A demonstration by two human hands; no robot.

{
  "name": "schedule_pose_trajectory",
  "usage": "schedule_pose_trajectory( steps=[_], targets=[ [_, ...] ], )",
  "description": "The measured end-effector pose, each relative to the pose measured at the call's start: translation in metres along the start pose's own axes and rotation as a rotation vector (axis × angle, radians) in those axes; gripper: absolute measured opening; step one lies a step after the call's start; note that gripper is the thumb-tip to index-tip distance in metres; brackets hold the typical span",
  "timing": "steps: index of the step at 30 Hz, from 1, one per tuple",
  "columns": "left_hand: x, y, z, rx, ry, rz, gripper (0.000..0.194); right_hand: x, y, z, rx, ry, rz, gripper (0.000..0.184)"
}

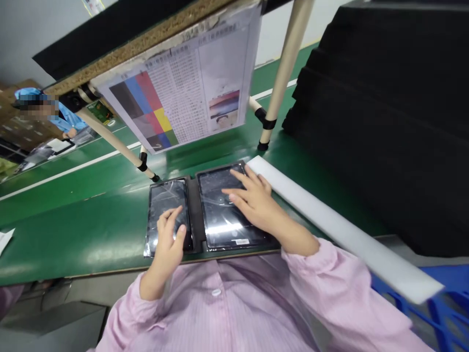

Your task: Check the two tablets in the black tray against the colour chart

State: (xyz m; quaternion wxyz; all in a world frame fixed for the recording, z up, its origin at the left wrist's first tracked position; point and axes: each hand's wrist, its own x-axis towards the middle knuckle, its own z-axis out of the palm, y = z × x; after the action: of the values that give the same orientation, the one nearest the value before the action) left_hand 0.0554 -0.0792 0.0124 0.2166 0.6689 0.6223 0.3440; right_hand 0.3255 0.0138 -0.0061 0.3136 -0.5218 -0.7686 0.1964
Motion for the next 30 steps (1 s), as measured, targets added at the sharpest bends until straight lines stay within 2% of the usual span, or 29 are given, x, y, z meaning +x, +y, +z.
schedule_pose_trajectory(
  steps=[2,4,9,12,15,19,21,25,30],
  targets=[
    [0.000,-0.014,-0.015,0.206,0.052,-0.030,0.041,-0.007,-0.008,0.006,-0.190,-0.100,-0.038,0.049],
    [0.002,-0.025,-0.029,0.392,0.100,-0.066,0.039,-0.011,-0.012,0.014,-0.283,-0.125,-0.044,0.047],
    [0.010,-0.035,-0.047,0.654,0.195,-0.092,0.037,-0.020,-0.018,0.018,-0.243,0.053,-0.045,0.054],
    [0.016,-0.037,-0.045,0.722,0.157,-0.110,0.037,-0.026,-0.019,0.013,-0.219,0.095,-0.012,0.054],
    [0.018,-0.040,-0.041,0.760,0.075,-0.105,0.035,-0.033,-0.016,0.009,-0.226,0.121,0.039,0.054],
    [0.013,-0.042,-0.040,0.729,0.155,-0.051,0.034,-0.041,-0.009,0.003,-0.275,0.160,0.109,0.050],
    [0.011,-0.044,-0.041,0.699,0.158,-0.015,0.034,-0.044,-0.006,0.001,-0.298,0.168,0.129,0.048],
    [0.008,-0.045,-0.037,0.637,0.099,0.042,0.032,-0.046,-0.001,0.002,-0.313,0.189,0.133,0.046],
    [0.007,-0.035,-0.031,0.610,0.038,0.036,0.033,-0.045,-0.002,0.006,-0.330,0.155,0.110,0.045]
  ],
)
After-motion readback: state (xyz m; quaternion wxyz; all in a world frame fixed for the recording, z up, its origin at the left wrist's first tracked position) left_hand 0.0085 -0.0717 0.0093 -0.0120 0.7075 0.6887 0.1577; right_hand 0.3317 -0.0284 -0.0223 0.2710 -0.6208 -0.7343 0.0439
